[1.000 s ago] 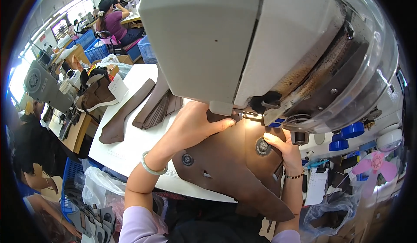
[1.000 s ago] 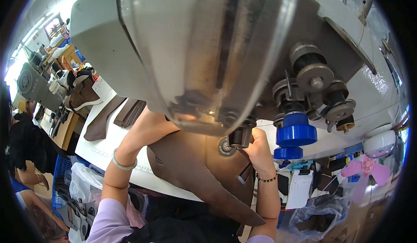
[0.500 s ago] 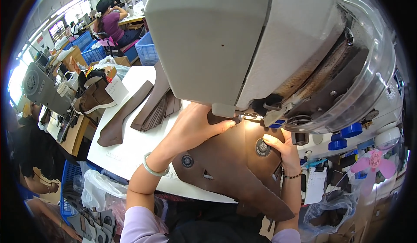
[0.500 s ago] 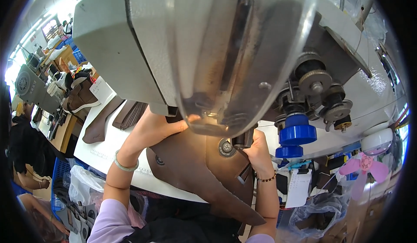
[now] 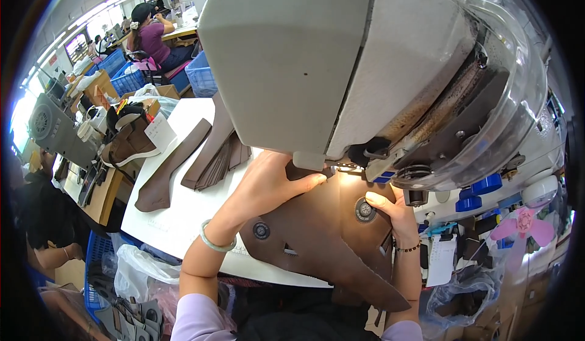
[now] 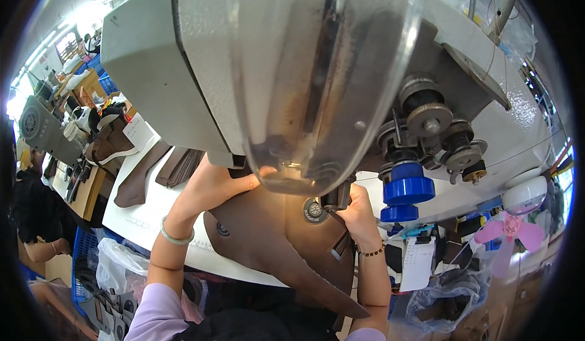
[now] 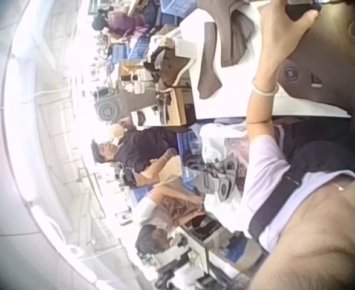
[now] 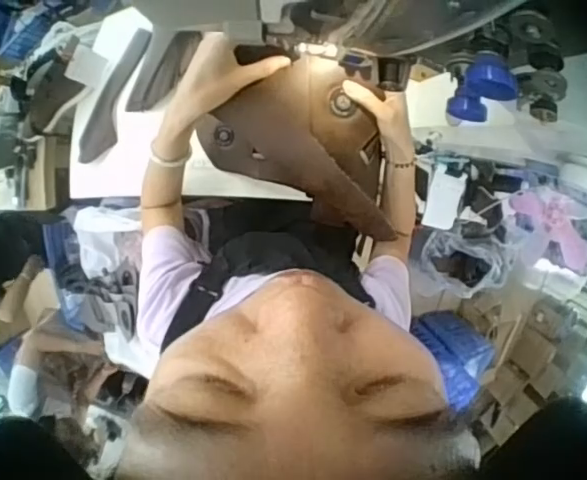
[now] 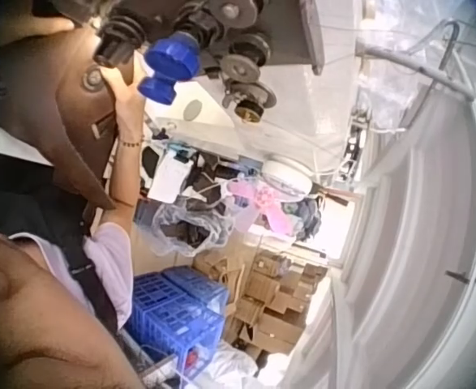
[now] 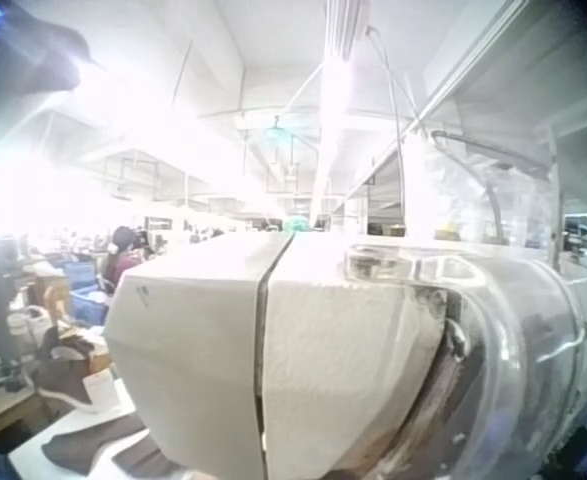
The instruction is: The recorder is using an industrial sewing machine to stitch leather components for a shoe upper.
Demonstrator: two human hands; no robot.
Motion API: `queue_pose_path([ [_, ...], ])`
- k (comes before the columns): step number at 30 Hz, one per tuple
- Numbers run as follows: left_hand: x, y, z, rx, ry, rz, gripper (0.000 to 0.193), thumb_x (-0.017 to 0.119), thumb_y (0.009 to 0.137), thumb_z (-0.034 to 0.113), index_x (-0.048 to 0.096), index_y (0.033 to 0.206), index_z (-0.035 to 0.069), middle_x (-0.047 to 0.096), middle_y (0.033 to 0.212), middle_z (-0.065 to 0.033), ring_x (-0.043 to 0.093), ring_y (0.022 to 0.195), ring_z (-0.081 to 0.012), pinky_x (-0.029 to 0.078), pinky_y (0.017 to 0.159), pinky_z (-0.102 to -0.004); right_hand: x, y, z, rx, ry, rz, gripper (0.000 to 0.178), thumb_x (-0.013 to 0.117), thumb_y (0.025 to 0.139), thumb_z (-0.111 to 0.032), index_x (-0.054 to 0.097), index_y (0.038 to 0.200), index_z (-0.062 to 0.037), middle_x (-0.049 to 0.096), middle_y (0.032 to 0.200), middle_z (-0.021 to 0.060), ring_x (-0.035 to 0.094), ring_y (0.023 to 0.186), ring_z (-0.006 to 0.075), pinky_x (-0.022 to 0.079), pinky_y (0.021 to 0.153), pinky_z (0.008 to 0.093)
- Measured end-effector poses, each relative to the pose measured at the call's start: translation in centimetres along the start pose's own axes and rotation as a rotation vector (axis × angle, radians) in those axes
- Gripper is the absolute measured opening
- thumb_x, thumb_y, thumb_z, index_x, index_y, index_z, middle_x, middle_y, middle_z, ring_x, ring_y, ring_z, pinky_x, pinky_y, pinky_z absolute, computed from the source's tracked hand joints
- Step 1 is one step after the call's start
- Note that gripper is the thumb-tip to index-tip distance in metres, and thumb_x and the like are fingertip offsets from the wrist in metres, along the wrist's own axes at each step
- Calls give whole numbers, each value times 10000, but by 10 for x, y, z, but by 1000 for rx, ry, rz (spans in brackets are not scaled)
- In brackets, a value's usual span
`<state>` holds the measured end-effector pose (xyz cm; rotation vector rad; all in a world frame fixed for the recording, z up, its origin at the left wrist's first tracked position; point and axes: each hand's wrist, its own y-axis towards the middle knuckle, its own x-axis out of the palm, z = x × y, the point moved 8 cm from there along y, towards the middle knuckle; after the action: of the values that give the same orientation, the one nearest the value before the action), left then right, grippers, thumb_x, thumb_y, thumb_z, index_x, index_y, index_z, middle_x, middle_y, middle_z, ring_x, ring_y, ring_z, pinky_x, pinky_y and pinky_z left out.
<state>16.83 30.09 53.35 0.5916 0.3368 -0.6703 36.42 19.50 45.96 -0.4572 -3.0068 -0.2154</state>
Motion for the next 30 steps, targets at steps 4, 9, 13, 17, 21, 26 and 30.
queue_pose_path([
  [4, 0, 1, 3, 42, 23, 14, 313, 721, 754, 185, 651, 1011, 20, 632, 1019, -142, 572, 955, -282, 444, 846, -359, 1, -1, -3, -25, 0, 5, 82, 641, 758, 46, 631, 827, 2, 632, 783, -4, 538, 704, 51, 434, 632, 202],
  [9, 1, 0, -1, -2, -5, -9, 297, 726, 757, 183, 657, 997, 23, 644, 981, -131, 580, 933, -273, 448, 829, -358, 1, -1, -4, -25, 6, 9, 78, 636, 762, 47, 628, 828, 8, 636, 795, 4, 544, 710, 55, 439, 640, 204],
  [13, 0, 1, 5, 83, 26, 18, 286, 731, 756, 180, 660, 983, 21, 651, 954, -126, 594, 893, -268, 458, 804, -354, 2, -1, -4, -17, -17, -3, 84, 633, 758, 49, 631, 832, 9, 643, 801, 8, 557, 726, 55, 445, 655, 200],
  [17, -1, 1, 5, 62, 28, 16, 283, 732, 756, 171, 659, 983, 19, 653, 951, -126, 602, 877, -264, 468, 788, -349, 1, -2, -5, -31, -45, 10, 98, 635, 754, 43, 635, 845, 5, 633, 790, -2, 553, 728, 52, 445, 654, 201],
  [21, -1, 0, 1, 1, -5, 5, 292, 735, 761, 175, 654, 995, 20, 656, 939, -128, 606, 879, -260, 474, 777, -344, 2, -3, -4, 1, -29, 5, 129, 635, 755, 31, 637, 881, 2, 634, 813, -4, 553, 746, 53, 448, 669, 205],
  [26, 4, -6, -7, -52, 43, -12, 426, 756, 749, 250, 615, 1086, 32, 636, 1036, -134, 592, 921, -295, 460, 824, -373, 7, 1, -9, 21, -60, -33, 209, 644, 766, 0, 632, 975, 8, 647, 875, 15, 563, 799, 59, 456, 718, 211],
  [30, -9, -34, 29, 358, 578, 221, 611, 774, 696, 416, 582, 1149, 53, 554, 1218, -134, 548, 1074, -330, 381, 950, -463, 11, -1, -11, 113, -100, -185, 404, 748, 742, -77, 596, 1104, 16, 647, 974, 39, 574, 860, 75, 471, 784, 236],
])
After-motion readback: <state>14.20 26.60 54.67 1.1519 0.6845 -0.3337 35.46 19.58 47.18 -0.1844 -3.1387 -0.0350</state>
